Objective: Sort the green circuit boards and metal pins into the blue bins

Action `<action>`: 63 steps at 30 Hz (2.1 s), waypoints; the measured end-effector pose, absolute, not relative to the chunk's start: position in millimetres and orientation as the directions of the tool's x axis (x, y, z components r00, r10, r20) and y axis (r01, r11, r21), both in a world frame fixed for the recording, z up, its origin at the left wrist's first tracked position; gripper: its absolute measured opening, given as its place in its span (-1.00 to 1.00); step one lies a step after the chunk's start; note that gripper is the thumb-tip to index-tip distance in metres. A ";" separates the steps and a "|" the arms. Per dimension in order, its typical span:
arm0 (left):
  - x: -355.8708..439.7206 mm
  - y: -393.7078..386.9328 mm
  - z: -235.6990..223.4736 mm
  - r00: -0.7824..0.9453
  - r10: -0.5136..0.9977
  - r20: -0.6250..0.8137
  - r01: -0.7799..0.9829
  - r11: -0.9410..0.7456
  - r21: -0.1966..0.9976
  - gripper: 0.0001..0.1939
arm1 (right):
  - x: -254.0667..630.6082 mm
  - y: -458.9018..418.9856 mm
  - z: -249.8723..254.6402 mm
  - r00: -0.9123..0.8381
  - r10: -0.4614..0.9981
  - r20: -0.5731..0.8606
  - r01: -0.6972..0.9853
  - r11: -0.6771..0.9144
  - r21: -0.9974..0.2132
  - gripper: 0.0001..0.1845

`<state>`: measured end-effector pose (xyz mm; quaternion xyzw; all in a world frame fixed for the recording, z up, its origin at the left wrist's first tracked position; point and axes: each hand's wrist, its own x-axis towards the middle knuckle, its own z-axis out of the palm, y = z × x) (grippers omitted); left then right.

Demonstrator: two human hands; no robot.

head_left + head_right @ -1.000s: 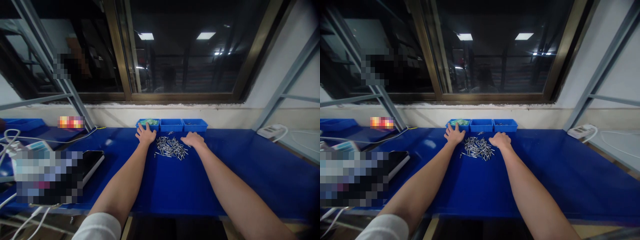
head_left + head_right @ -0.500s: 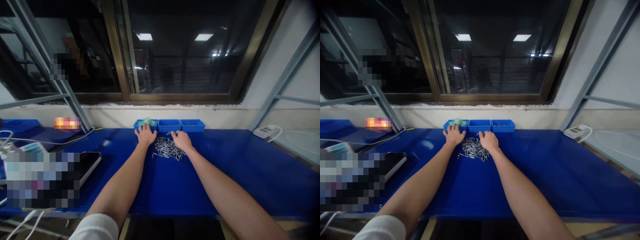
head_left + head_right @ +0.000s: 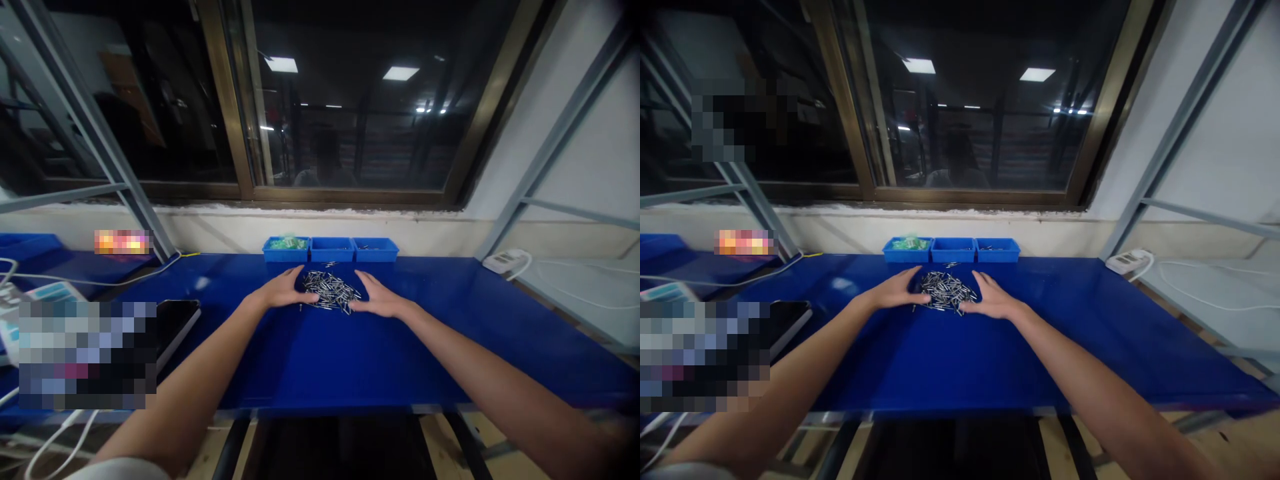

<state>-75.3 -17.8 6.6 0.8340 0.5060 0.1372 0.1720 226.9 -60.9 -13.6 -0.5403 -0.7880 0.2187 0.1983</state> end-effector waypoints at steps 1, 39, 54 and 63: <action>-81.8 -24.8 0.9 0.451 0.892 0.021 0.827 -0.427 0.366 0.16 | 227.3 -71.1 -16.3 -0.381 0.924 0.047 0.786 0.350 -0.510 0.24; 6.2 15.4 -23.2 0.344 0.909 0.236 0.822 -0.413 0.391 -0.44 | 168.1 16.0 -28.2 0.061 0.883 0.465 0.506 0.374 -0.777 -0.77; 22.0 2.5 -6.2 0.464 0.709 0.531 0.741 -0.639 0.204 -0.71 | 169.3 16.1 -24.7 0.148 0.906 0.396 0.260 0.350 -0.900 -0.79; 21.2 6.0 -3.9 0.424 0.722 0.547 0.777 -0.600 0.190 -0.78 | 167.1 12.8 -16.8 0.070 0.842 0.535 0.350 0.481 -0.804 -0.78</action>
